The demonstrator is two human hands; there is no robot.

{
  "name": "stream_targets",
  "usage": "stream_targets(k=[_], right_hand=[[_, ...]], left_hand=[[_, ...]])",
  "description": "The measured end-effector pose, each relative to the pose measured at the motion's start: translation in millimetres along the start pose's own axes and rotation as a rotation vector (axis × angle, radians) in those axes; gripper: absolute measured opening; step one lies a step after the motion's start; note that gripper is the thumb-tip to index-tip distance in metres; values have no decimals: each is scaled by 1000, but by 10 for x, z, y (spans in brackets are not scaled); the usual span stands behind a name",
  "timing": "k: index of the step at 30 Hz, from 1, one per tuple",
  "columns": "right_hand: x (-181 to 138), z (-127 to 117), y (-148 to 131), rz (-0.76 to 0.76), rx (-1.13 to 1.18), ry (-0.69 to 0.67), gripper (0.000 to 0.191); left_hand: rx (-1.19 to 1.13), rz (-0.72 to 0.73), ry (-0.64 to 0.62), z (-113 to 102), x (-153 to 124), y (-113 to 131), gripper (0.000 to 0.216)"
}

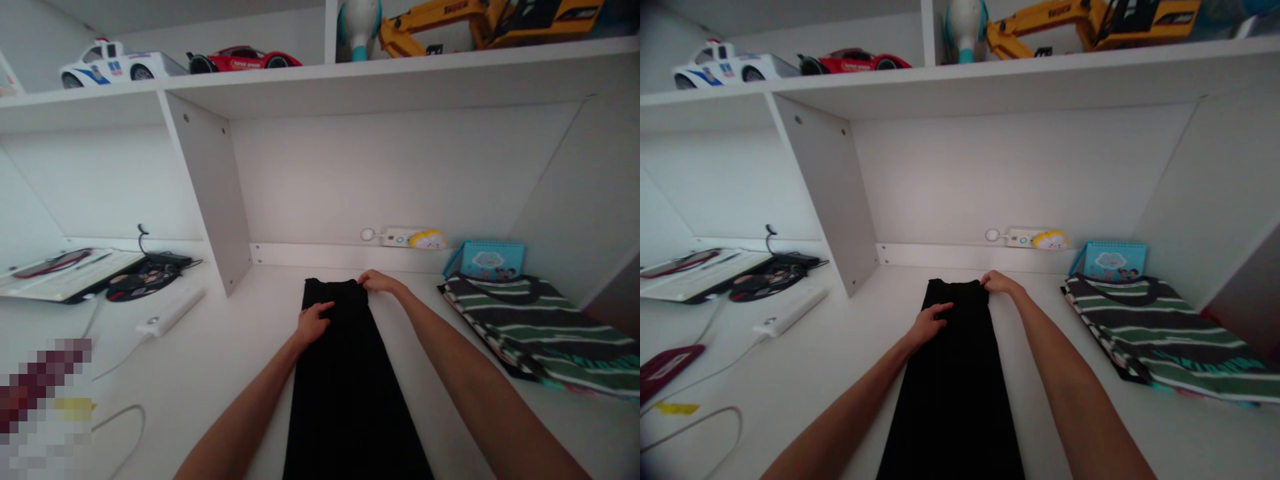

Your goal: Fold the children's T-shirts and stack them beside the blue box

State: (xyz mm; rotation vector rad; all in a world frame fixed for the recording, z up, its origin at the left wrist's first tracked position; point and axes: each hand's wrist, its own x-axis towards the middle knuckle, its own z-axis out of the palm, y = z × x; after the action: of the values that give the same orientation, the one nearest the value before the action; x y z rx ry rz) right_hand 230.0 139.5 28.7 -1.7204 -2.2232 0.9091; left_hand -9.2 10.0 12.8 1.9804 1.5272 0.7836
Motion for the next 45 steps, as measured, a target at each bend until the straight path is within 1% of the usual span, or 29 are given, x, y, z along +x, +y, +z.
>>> stream_targets(k=[2, 4, 7, 9, 11, 14, 17, 20, 22, 25, 28, 29, 31, 33, 34, 37, 39, 42, 45], right_hand=[[-1, -33, -18, -2, -38, -19, 31], [1, -65, -47, -9, -70, -23, 31], [18, -97, -89, -23, -117, -12, 30], [34, -94, -108, -38, -149, 14, 30], [45, -60, -117, -56, -180, 60, 30], [38, 41, -114, -73, -227, 153, 30], [-9, 145, -108, -73, -260, 252, 30], [-84, 195, -138, -53, -279, 352, 28], [-148, 215, -195, -30, -288, 417, 26], [-270, 311, -329, -24, -302, 477, 25], [-417, 544, -471, -62, -312, 459, 29], [-466, 642, -507, -70, -314, 447, 33], [-551, 830, -553, -61, -319, 432, 49], [-606, 968, -565, -35, -325, 429, 62], [-620, 1011, -563, -23, -328, 428, 65], [-621, 1048, -547, 2, -335, 415, 69], [-607, 1035, -539, 16, -339, 402, 70], [-595, 1019, -537, 37, -340, 380, 70], [-601, 1021, -543, 49, -337, 368, 70]], left_hand=[[-11, -24, 12, -8, 7, -1, 58], [-15, -15, 54, -12, 4, -3, 63], [-32, 82, 116, -23, 0, -6, 70], [-27, 111, 137, -27, 7, -14, 73], [-12, 72, 139, -19, 26, -31, 76], [-41, -33, 156, 9, 73, -79, 78], [-151, -69, 186, 28, 120, -134, 68], [-215, -18, 200, 25, 138, -170, 47], [-183, 35, 205, 16, 130, -176, 38], [-106, 103, 199, 6, 113, -169, 42], [-99, 121, 204, 12, 114, -172, 48], [-125, 105, 204, 18, 120, -178, 47], [-209, 57, 198, 31, 135, -194, 44], [-315, 21, 205, 39, 148, -202, 40], [-370, 13, 215, 38, 153, -201, 37], [-536, -26, 229, 8, 172, -177, 32], [-599, -69, 235, -25, 203, -155, 30], [-623, -110, 250, -71, 299, -126, 26], [-634, -138, 223, -101, 430, -95, 25]])
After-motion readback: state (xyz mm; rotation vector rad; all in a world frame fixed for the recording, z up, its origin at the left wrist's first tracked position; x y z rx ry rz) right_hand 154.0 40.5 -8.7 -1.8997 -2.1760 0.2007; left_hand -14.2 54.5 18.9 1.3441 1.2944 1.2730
